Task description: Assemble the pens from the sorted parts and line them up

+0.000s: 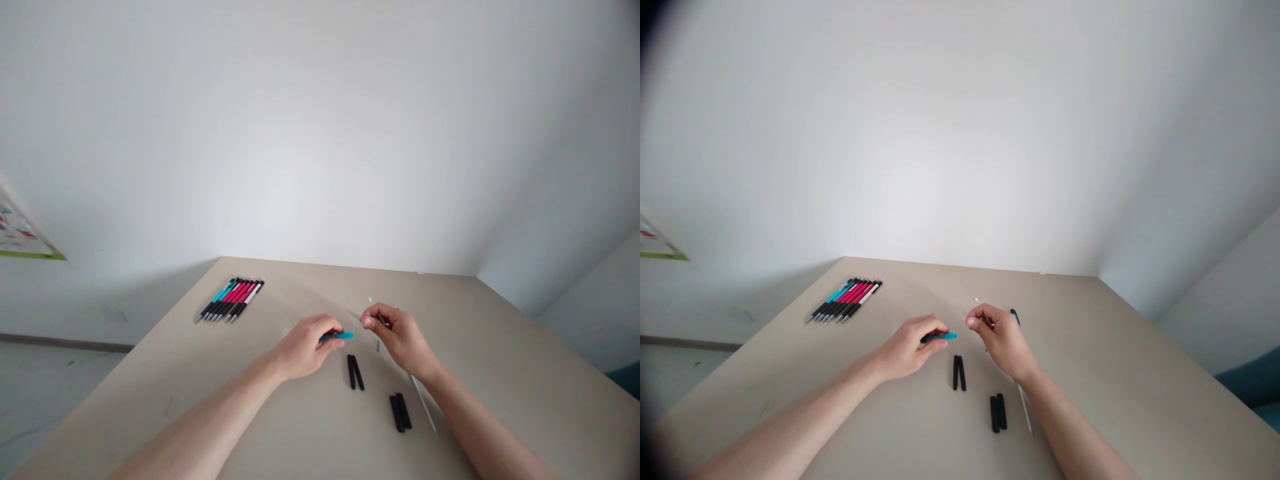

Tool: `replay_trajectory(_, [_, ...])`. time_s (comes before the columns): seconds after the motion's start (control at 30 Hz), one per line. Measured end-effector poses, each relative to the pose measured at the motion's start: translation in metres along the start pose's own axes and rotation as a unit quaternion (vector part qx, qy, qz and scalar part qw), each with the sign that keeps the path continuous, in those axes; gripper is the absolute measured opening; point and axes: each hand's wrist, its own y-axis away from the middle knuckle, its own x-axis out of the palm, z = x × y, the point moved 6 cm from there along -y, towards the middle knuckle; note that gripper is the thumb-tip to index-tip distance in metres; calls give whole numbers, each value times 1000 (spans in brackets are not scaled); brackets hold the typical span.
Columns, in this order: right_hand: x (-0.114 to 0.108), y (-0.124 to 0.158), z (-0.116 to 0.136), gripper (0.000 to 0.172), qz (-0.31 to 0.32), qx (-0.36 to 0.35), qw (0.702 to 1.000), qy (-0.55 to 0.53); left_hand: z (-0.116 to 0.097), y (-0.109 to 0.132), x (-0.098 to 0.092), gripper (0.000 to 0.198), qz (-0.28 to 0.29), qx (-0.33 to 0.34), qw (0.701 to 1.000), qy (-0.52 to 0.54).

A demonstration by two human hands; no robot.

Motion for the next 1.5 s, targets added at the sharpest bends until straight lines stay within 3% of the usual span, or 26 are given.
replay_trajectory(0.33, [12, 7, 11, 34, 36, -16, 997, -73, 4, 0, 4, 13, 25, -38, 998, 35])
replay_trajectory(0.83, [14, 10, 19, 31, 50, -67, 996, -44, -2, 1, 1, 13, 24, -17, 1000, 5])
replay_trajectory(1.17, [-6, 8, 21, 29, 10, -132, 989, 65, -5, 0, -4, 15, -8, 23, 1000, -14])
replay_trajectory(1.3, [-5, 8, 18, 21, 49, -114, 981, 147, -5, -1, -7, 20, -21, 20, 1000, -5])
replay_trajectory(1.5, [9, 10, 30, 24, 75, -185, 962, 187, -9, -2, -4, 24, 10, 19, 1000, -1])
